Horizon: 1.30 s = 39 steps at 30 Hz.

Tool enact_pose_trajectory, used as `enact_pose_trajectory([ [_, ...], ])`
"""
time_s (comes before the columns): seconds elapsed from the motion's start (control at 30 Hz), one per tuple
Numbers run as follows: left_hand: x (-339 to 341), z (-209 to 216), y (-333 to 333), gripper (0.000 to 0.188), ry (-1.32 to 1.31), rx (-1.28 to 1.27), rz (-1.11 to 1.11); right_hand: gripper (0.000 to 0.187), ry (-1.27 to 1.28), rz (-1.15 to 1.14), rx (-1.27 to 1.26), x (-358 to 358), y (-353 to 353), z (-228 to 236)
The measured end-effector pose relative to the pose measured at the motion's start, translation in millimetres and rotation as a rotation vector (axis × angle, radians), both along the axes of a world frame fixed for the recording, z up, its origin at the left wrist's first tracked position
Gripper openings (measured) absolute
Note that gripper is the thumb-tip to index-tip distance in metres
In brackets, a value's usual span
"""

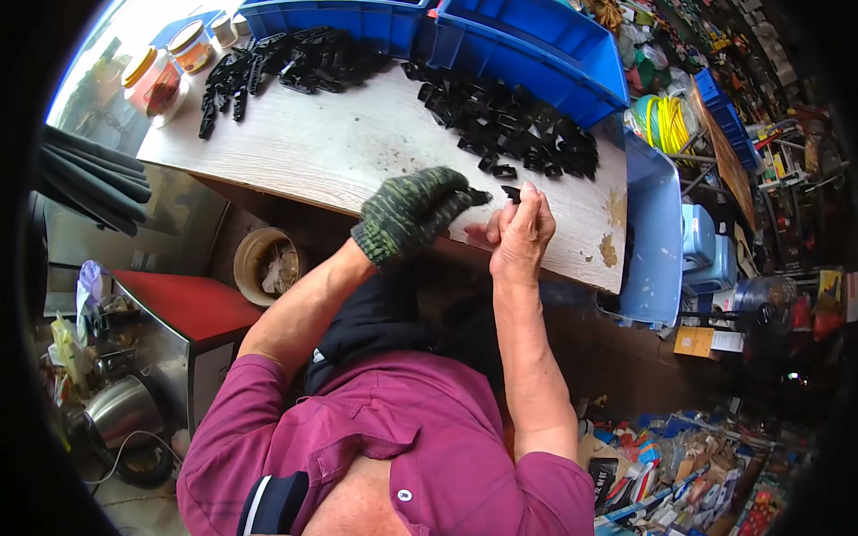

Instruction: The person is sorting and inspecting small black plastic hardware components on a workbench and placing them into blue storage bins.

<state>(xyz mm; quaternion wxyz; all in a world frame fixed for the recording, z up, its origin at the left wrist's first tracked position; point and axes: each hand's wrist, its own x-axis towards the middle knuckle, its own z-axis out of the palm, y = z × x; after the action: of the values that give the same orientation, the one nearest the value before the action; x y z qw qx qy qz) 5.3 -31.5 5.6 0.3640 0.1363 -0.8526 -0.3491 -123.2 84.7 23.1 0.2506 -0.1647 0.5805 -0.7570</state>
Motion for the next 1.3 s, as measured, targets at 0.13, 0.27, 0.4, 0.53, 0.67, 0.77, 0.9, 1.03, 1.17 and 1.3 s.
enact_pose_trajectory([
  [0.13,-19,-2,17,0.024,-0.033,0.048,-0.073,0.032,0.002,-0.137,0.071,7,-3,2],
  [0.27,-24,-6,18,0.025,-0.024,0.163,-0.032,0.030,0.015,-0.107,0.059,9,0,-3],
  [0.4,-31,-21,18,0.028,-0.032,0.088,0.013,0.028,0.160,-0.173,0.159,10,-6,-6],
  [0.53,-46,-21,47,0.041,0.034,-0.199,0.117,0.028,0.284,-0.129,0.136,4,2,-12],
  [0.67,-47,-9,55,0.038,-0.023,-0.019,0.097,0.021,0.228,-0.063,0.041,-11,13,-32],
  [0.77,-32,-3,46,0.030,0.004,-0.048,0.051,0.023,0.225,-0.024,-0.013,-6,9,-28],
  [0.9,30,-4,-41,0.022,0.201,-0.403,0.460,0.029,0.037,-0.079,0.053,13,4,-4],
  [1.03,114,5,-171,0.020,-0.063,-0.616,1.019,0.028,0.066,-0.045,0.033,5,9,-13],
  [1.17,145,-13,-216,0.024,-0.356,-0.784,1.091,0.033,0.023,-0.103,0.061,9,-2,-8],
  [1.3,131,-3,-176,0.033,-0.574,-0.442,0.856,0.041,-0.061,-0.055,-0.007,1,3,-1],
])
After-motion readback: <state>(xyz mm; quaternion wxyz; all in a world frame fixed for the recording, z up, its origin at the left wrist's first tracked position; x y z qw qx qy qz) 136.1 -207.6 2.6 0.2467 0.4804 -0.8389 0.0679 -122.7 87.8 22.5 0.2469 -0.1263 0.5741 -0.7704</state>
